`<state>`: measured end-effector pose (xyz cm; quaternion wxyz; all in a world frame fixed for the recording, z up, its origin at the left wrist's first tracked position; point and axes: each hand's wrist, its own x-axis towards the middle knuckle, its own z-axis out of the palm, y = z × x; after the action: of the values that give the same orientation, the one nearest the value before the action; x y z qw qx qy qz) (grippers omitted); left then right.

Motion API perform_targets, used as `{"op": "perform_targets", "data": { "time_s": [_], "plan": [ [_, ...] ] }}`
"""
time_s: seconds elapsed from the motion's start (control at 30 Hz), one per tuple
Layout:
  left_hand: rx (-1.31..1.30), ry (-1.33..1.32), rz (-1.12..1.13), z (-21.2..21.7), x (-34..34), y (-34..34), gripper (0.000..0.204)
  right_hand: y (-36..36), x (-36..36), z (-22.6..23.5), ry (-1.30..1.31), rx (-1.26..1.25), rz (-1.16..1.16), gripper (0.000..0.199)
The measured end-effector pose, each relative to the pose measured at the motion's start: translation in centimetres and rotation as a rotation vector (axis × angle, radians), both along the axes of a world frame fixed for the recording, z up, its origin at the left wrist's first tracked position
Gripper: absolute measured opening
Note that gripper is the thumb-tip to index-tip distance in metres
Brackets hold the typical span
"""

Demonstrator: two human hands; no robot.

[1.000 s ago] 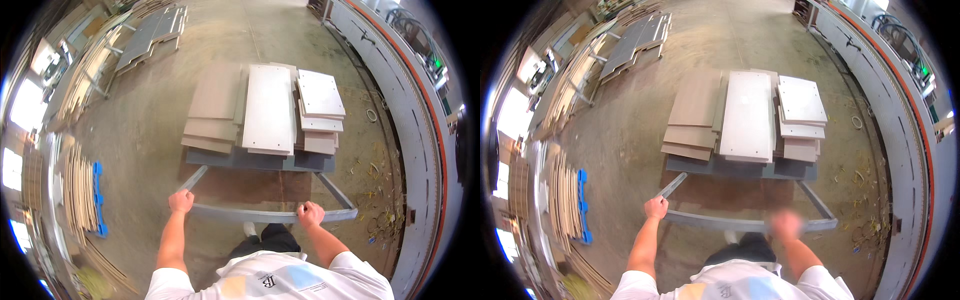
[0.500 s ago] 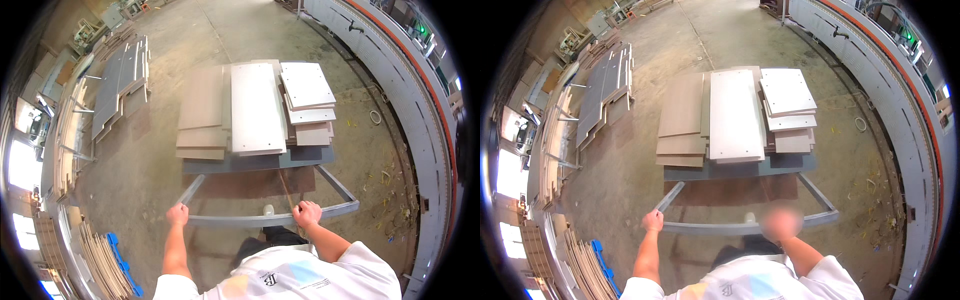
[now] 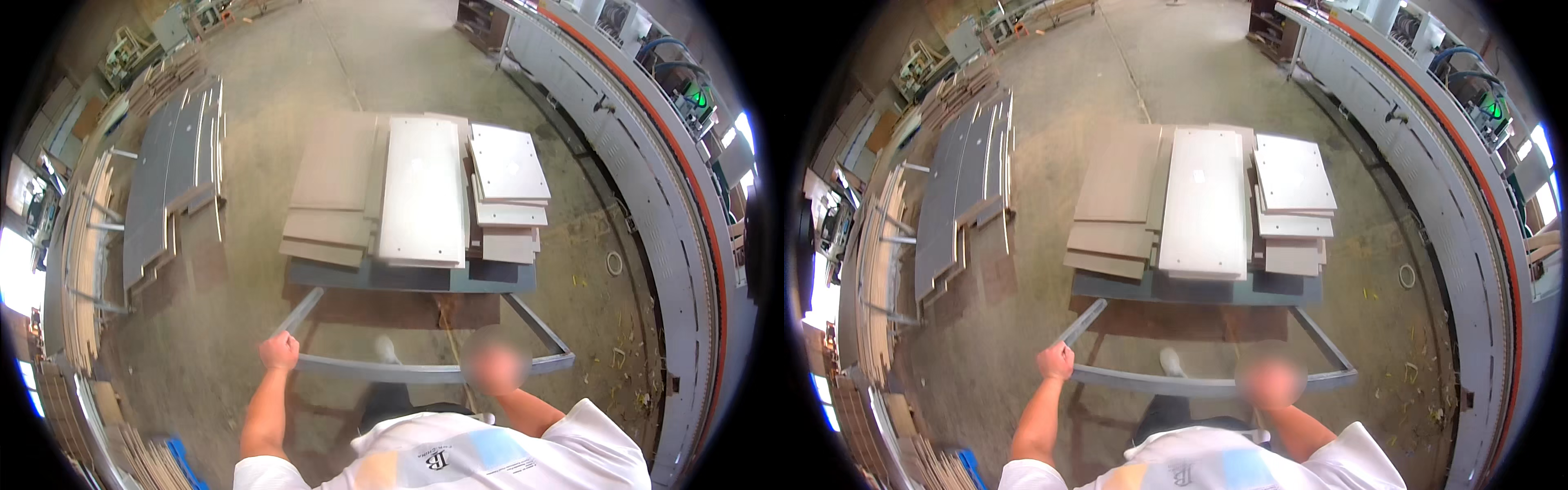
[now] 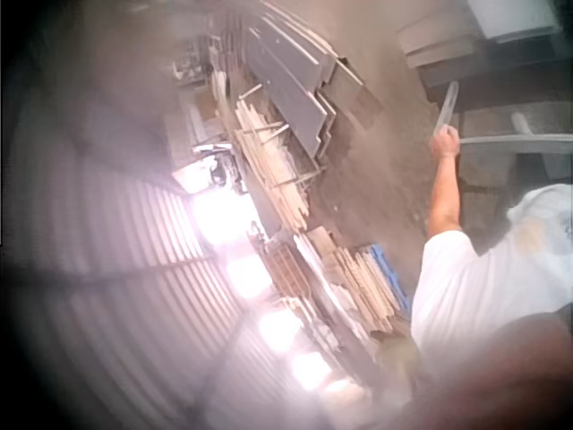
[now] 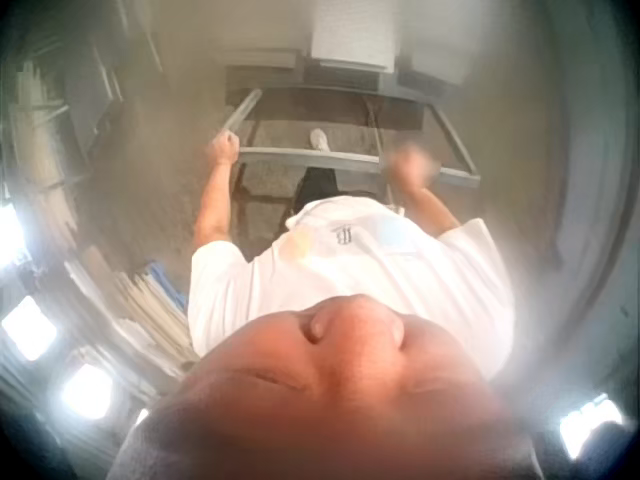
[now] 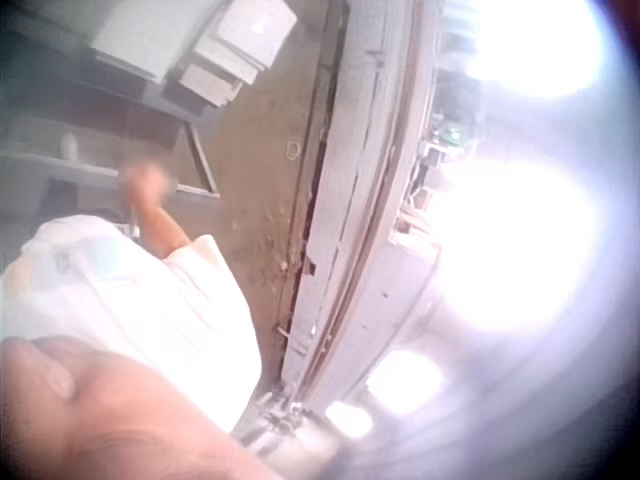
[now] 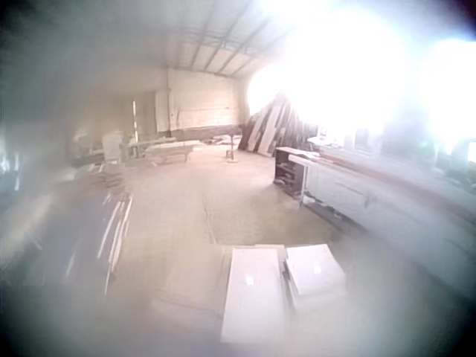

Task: The person operates a large industrial machine to process rectangular boards, feeding them through a conveyor belt and collecting the finished pieces. They then carry a large board across the workshop floor and place it onto a stack of similar boards.

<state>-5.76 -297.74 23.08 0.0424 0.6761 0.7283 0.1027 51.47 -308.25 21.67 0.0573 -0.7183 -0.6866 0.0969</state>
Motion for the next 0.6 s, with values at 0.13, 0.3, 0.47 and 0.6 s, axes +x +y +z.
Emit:
{"op": "perform_targets", "data": {
  "time_s": [0.13,0.3,0.47,0.6],
  "plan": [
    [-0.063,0.028,0.011,0.4,0.5,15.5,0.021,11.0,0.6,-5.2,-0.078,0.072,-0.046,0.012],
    [-0.110,0.092,0.000,0.0,0.9,30.4,0.024,22.9,2.1,-9.4,0.113,-0.037,-0.048,0.009],
    [-0.169,0.075,-0.011,-0.1,0.6,47.0,0.026,40.5,-1.1,-1.5,0.128,-0.049,-0.259,0.012],
    [-0.157,0.114,-0.047,0.4,0.6,60.0,0.027,53.0,-1.1,-1.4,0.194,0.047,-0.235,0.012]
  ]
}}
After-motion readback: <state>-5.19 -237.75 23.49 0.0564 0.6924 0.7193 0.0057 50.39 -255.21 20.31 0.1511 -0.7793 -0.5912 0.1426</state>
